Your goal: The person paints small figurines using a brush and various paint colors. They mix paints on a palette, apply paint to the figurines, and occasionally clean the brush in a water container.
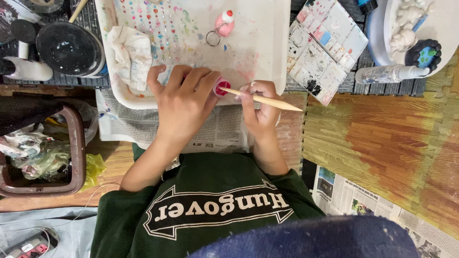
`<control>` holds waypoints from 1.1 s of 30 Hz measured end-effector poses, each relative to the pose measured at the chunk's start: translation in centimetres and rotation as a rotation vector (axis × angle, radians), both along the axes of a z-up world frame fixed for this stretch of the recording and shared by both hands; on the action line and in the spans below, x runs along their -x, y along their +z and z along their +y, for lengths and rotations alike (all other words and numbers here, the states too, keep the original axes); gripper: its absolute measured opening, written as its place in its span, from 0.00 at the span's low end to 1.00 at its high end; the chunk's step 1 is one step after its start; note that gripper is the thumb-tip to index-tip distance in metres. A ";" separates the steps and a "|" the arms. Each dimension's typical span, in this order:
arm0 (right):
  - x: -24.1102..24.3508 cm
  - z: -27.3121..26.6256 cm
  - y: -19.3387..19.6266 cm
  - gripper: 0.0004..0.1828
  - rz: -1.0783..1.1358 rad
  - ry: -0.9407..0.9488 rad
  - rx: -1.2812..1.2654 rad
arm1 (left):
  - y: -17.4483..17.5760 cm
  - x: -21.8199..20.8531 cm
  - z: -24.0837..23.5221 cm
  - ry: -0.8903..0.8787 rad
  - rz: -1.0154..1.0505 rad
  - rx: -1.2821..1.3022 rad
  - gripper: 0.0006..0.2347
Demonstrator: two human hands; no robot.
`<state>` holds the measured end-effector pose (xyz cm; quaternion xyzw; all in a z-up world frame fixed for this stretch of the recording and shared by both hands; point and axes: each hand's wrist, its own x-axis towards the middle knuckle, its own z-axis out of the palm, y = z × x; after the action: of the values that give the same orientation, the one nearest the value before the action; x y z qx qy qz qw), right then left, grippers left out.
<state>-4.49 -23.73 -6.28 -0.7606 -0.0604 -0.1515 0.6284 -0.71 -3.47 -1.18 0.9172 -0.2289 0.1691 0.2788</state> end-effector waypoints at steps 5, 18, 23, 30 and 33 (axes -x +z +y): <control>0.0 0.3 -0.1 0.07 0.010 0.023 -0.029 | -0.1 0.0 0.1 0.003 0.000 -0.020 0.17; -0.4 -0.1 1.5 0.03 0.010 -0.098 -0.460 | 0.0 -0.3 0.3 0.011 0.010 0.001 0.20; -0.6 -1.5 3.0 0.05 0.060 -0.016 -0.721 | 0.3 -0.4 0.3 0.029 0.020 0.007 0.21; 0.9 -5.2 3.4 0.07 -0.014 -0.060 -0.723 | 0.9 0.6 -0.6 0.082 -0.089 0.079 0.23; 1.8 -8.5 2.6 0.05 -0.067 -0.098 -0.638 | 1.1 1.2 -1.7 0.013 -0.188 0.162 0.21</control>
<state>-6.26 -32.19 -3.70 -0.5220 0.0063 -0.2177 0.8247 -1.95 -5.15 -0.10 0.8732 -0.2337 0.2741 0.3282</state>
